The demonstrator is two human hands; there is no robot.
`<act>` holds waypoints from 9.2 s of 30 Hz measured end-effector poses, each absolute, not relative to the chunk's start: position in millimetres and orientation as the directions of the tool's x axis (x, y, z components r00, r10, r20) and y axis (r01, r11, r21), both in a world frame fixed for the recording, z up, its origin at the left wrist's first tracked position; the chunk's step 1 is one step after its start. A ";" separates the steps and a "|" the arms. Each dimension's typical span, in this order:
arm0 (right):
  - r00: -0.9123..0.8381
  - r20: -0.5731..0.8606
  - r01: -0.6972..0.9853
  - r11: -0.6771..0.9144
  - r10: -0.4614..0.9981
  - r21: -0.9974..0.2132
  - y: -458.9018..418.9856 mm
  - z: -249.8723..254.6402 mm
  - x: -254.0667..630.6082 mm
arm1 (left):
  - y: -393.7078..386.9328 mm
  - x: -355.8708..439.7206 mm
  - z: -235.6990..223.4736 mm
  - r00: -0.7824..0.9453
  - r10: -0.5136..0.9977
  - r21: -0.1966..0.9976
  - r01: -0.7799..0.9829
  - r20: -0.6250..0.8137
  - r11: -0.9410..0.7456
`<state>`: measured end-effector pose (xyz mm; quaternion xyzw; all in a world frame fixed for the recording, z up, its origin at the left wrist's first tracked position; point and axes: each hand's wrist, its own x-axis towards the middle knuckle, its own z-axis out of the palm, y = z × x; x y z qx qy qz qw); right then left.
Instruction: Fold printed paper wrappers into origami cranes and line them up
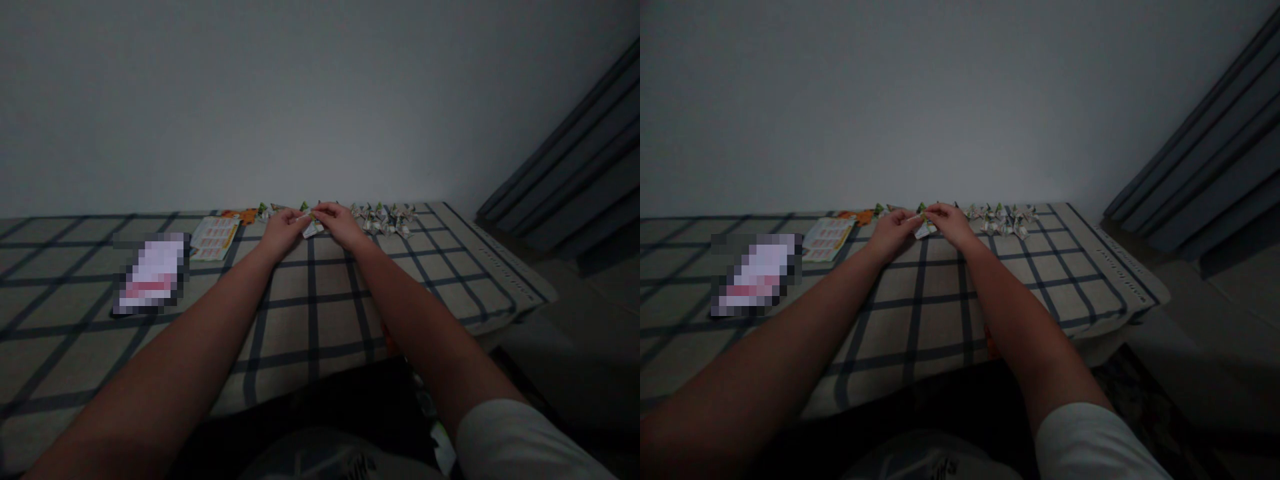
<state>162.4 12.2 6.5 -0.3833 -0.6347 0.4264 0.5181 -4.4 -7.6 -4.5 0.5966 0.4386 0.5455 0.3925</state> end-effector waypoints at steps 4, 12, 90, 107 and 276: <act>-0.183 0.328 0.021 0.338 0.927 -0.941 12.3 4.4 163.0 | -6.7 -5.8 -5.6 0.039 0.948 0.941 0.108 0.317 -0.320; -0.181 0.337 0.112 0.360 0.924 -0.926 14.9 4.4 164.9 | -7.8 -2.5 -3.8 0.030 0.957 0.957 0.008 0.290 -0.290; -0.191 0.406 0.194 0.440 0.894 -0.877 12.7 3.1 163.2 | -13.3 -1.8 9.5 0.004 0.995 0.935 -0.343 0.097 -0.090; -0.141 0.295 -0.034 0.293 0.945 -0.956 11.5 5.5 162.9 | -4.9 -1.4 1.9 -0.034 0.986 0.920 -0.356 0.161 -0.163; -0.157 0.189 -0.217 0.153 0.969 -0.964 11.9 7.5 163.9 | -5.4 -3.6 0.9 0.025 0.963 0.942 -0.215 0.267 -0.256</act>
